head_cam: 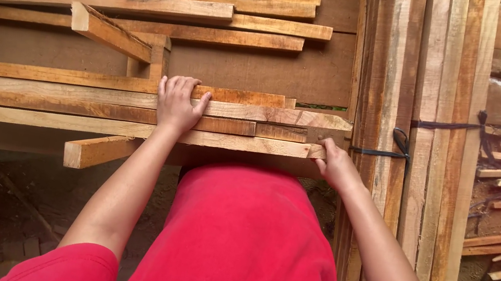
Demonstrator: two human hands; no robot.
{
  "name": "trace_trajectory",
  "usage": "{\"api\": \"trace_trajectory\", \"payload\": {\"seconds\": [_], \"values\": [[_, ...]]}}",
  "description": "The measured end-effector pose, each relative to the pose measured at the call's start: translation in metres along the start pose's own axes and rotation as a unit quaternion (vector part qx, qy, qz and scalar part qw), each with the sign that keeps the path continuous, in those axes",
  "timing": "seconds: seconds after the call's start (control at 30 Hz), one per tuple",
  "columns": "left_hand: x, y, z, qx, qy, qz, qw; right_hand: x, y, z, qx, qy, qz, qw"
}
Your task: Bundling wooden planks together using black elastic ties in a workshop setting.
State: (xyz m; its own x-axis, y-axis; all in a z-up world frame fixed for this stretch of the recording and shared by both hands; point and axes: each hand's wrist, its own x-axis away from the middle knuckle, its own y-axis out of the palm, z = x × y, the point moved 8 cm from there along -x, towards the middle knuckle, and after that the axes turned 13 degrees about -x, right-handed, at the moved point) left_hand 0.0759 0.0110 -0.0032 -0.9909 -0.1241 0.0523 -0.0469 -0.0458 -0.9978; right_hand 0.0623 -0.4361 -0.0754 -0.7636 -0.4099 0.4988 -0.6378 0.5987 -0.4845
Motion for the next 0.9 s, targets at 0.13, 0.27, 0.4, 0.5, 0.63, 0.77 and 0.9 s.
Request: {"api": "trace_trajectory", "payload": {"seconds": [0.13, 0.27, 0.4, 0.5, 0.63, 0.77, 0.9], "values": [[0.003, 0.0, -0.003, -0.004, -0.008, 0.0, 1.0, 0.009, -0.008, -0.028, 0.001, 0.084, 0.016, 0.996], [-0.001, -0.002, 0.001, -0.005, -0.005, 0.002, 1.0, 0.001, -0.002, -0.011, -0.351, 0.124, 0.091, 0.924], [0.001, -0.002, 0.001, -0.008, -0.005, 0.006, 1.0, -0.007, 0.035, 0.031, -0.323, 0.251, 0.154, 0.899], [-0.001, -0.006, 0.003, -0.014, -0.007, 0.006, 1.0, -0.026, 0.06, 0.084, -0.31, 0.252, 0.172, 0.9], [0.001, -0.005, 0.003, -0.02, -0.003, 0.004, 1.0, -0.022, 0.051, 0.045, -0.257, 0.269, 0.161, 0.914], [-0.001, 0.0, 0.003, -0.023, -0.003, -0.001, 1.0, -0.025, 0.053, 0.062, -0.253, 0.273, 0.173, 0.912], [-0.001, 0.003, 0.0, -0.019, -0.01, -0.004, 1.0, -0.011, 0.03, -0.01, -0.264, 0.267, 0.167, 0.912]]}}
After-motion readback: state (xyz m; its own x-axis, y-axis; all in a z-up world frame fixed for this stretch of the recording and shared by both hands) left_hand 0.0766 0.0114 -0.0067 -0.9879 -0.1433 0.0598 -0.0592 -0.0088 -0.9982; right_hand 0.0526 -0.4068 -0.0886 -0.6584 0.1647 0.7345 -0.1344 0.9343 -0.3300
